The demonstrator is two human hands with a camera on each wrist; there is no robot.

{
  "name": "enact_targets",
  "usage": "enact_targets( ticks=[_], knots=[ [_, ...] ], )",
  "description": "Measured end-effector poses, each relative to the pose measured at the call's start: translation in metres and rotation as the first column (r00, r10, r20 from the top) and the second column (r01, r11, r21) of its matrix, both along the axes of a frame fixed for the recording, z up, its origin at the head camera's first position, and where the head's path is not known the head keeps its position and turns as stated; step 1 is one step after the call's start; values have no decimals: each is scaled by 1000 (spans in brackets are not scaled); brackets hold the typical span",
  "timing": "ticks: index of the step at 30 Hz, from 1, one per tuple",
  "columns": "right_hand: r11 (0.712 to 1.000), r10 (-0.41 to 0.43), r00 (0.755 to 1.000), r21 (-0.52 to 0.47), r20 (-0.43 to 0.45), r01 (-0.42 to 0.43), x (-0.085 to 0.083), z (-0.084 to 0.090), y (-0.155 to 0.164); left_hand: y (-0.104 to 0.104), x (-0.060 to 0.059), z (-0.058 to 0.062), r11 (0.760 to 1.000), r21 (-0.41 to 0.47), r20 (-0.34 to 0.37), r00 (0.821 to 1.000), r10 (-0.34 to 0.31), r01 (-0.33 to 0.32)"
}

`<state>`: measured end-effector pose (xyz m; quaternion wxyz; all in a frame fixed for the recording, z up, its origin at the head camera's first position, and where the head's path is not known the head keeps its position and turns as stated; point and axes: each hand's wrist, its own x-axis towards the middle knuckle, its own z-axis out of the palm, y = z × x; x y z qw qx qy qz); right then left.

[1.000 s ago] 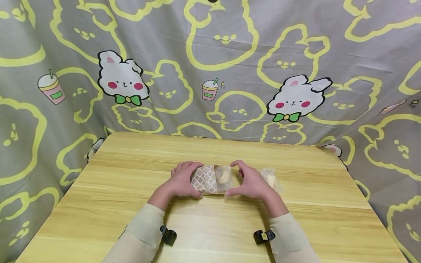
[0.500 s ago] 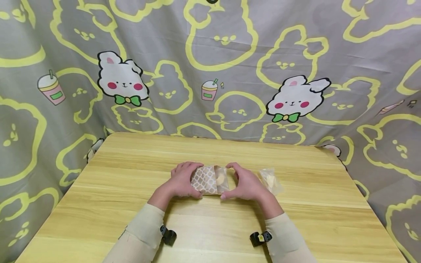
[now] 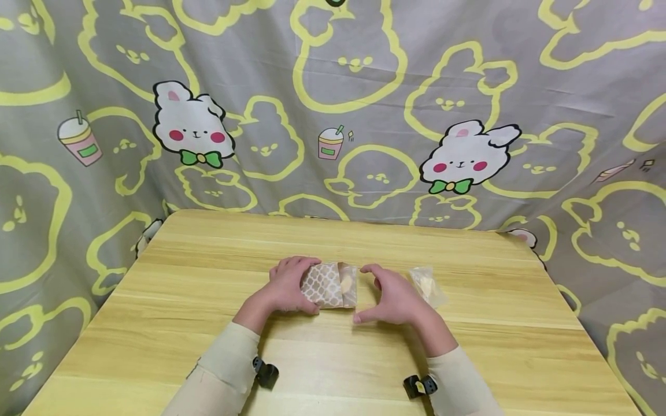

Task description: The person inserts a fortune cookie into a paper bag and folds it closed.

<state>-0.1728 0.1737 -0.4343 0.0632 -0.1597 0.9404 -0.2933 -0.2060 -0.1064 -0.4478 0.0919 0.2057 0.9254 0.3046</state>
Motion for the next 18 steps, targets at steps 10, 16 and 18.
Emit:
enact_targets(
  ticks=[10,16,18],
  knots=[
    [997,67,997,-46,39,-65,13,4,0,0,-1,1,1000,-18,-2,1000,7,-7],
    [995,96,995,-31,20,-95,15,2,-4,0,0,0,1000,-11,3,1000,2,-2],
    [995,101,995,-13,9,-101,15,2,-6,1,0,0,1000,-12,2,1000,5,-5]
  ],
)
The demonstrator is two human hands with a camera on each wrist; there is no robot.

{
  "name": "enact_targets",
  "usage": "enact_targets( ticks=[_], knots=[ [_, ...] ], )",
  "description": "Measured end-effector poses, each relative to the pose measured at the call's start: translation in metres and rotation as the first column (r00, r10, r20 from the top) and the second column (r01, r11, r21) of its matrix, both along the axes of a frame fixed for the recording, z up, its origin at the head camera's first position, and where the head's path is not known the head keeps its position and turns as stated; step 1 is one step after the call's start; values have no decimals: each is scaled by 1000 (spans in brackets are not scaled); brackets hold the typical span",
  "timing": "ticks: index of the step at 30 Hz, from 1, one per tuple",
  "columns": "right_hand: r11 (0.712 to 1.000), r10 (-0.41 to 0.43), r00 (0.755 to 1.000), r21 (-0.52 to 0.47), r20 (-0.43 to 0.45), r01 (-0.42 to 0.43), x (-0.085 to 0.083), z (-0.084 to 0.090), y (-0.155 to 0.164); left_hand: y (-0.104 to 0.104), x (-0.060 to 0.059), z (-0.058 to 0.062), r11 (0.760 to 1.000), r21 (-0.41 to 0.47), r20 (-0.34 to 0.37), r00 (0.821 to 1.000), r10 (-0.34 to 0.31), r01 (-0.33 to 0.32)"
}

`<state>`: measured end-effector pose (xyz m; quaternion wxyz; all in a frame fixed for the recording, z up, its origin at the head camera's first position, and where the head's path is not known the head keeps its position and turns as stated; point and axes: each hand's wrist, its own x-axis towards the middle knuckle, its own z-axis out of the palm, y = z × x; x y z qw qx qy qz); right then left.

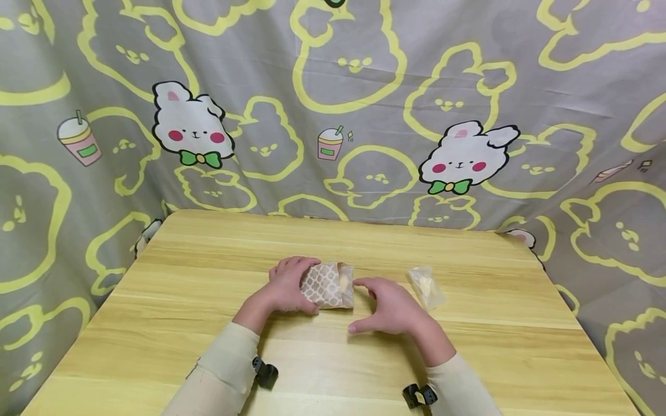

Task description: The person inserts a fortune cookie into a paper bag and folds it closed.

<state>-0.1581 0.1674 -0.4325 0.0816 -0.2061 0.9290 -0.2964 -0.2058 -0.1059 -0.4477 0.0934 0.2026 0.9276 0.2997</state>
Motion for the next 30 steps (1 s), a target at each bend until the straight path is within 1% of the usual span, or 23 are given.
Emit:
enact_targets(
  ticks=[6,13,18,21,27,30],
  knots=[
    [998,22,999,51,-25,-21,-2,0,-9,0,1,-1,1000,-5,-6,1000,2,-2],
    [993,54,998,104,-31,-50,-4,1,-19,0,2,-1,1000,-6,-14,1000,0,0],
    [992,21,999,122,-26,-18,-2,3,-19,1,1,0,1000,-2,-17,1000,1,-1],
    [994,11,999,113,-34,-7,2,6,-15,0,1,-1,1000,-3,-17,1000,0,0],
    [994,83,994,76,-65,-78,8,8,-11,0,0,-1,1000,-1,-17,1000,-1,1],
    [991,108,992,80,-64,-102,10,8,-14,0,0,0,1000,0,-17,1000,-1,1]
  ],
)
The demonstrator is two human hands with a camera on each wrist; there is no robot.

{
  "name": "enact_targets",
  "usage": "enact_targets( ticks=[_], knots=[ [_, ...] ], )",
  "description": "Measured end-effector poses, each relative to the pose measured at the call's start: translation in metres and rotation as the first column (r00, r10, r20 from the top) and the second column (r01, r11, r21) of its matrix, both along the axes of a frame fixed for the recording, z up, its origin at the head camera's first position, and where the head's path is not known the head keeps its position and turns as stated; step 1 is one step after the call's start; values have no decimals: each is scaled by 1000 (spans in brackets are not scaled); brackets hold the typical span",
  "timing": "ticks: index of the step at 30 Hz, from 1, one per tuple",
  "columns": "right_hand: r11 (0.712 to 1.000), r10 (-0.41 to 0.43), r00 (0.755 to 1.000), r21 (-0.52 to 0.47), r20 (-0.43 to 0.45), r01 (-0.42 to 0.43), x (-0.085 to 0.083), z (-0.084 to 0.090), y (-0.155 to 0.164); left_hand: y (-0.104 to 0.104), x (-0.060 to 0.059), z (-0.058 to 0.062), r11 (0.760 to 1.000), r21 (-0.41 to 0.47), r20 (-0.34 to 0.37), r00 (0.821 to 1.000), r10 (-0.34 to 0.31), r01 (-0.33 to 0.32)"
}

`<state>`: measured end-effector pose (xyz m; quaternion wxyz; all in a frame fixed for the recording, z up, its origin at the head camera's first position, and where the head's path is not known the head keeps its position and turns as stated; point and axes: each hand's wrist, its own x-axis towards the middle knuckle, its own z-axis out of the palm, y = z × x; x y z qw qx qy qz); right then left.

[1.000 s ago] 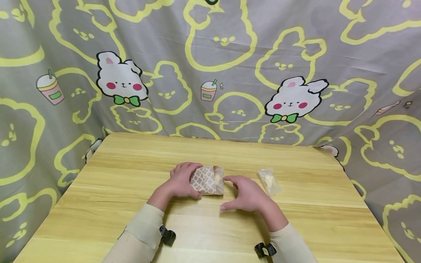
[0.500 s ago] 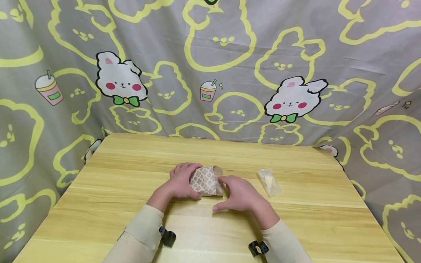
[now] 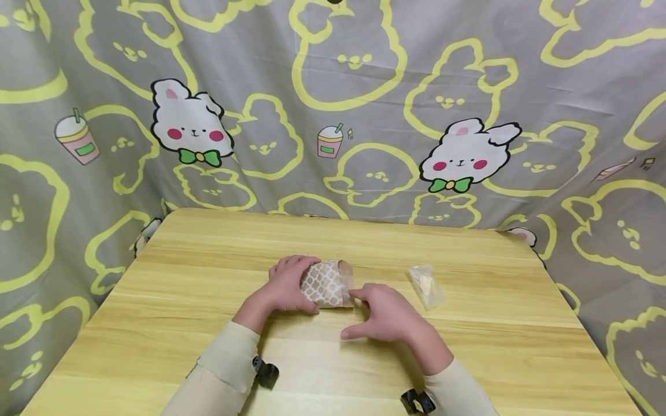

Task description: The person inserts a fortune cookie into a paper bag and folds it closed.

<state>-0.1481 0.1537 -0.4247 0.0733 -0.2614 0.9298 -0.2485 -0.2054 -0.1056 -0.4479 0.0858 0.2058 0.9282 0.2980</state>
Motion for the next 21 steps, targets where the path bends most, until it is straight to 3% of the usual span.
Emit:
enact_targets(
  ticks=[14,21],
  knots=[
    [999,40,999,34,-22,-39,-2,-2,-11,6,2,6,1000,-24,8,1000,0,0],
    [998,-39,999,-47,21,40,-3,4,12,5,2,4,1000,-19,19,1000,-2,2]
  ],
)
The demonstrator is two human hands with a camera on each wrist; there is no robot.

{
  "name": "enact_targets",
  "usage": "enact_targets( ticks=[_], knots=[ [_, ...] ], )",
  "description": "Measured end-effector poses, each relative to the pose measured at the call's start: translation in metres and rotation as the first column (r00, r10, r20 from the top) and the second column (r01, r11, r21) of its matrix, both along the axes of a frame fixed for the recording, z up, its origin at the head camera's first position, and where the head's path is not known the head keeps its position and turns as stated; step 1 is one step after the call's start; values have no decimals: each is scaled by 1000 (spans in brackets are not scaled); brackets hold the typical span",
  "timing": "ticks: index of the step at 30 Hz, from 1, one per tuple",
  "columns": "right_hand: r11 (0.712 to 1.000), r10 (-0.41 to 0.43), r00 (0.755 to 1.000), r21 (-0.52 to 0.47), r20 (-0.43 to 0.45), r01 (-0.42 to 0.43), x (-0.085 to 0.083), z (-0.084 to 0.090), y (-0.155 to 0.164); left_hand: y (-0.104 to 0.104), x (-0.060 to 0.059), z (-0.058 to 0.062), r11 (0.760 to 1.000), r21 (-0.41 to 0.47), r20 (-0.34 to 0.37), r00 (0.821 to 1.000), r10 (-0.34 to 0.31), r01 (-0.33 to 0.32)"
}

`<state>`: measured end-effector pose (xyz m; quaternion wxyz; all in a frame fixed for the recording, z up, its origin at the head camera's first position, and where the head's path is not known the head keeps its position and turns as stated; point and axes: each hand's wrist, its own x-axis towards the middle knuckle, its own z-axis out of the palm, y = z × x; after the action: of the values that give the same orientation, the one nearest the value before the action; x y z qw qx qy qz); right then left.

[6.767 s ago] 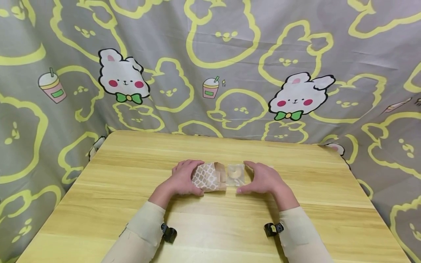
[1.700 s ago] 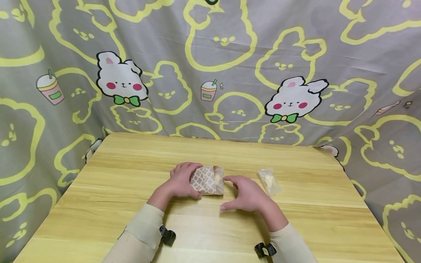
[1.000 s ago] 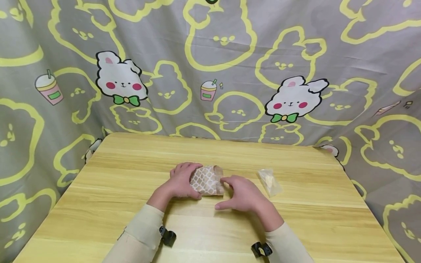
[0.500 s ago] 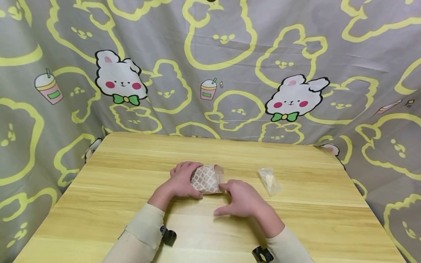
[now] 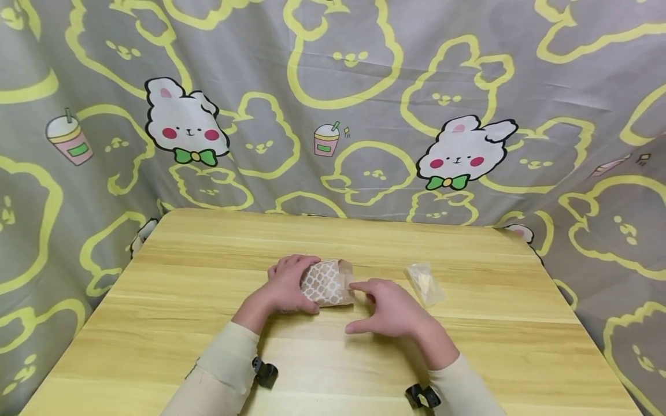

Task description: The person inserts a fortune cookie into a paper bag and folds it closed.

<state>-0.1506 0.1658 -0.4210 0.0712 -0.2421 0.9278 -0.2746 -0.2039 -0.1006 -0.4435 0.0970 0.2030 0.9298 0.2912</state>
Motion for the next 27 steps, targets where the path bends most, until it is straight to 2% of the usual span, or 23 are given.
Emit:
enact_targets(
  ticks=[7,12,20,27],
  knots=[
    [989,-111,994,-95,13,112,-4,8,43,-2,0,0,1000,-2,-6,1000,1,-1],
    [981,-151,989,-120,4,150,-6,12,79,-1,0,-1,1000,14,-6,1000,-9,9],
    [977,-171,985,-125,29,174,-13,8,126,-3,-1,-4,1000,21,-20,1000,-13,14],
    [975,-179,983,-124,40,182,-18,-6,152,-2,0,-3,1000,22,-14,1000,-15,15]
  ],
)
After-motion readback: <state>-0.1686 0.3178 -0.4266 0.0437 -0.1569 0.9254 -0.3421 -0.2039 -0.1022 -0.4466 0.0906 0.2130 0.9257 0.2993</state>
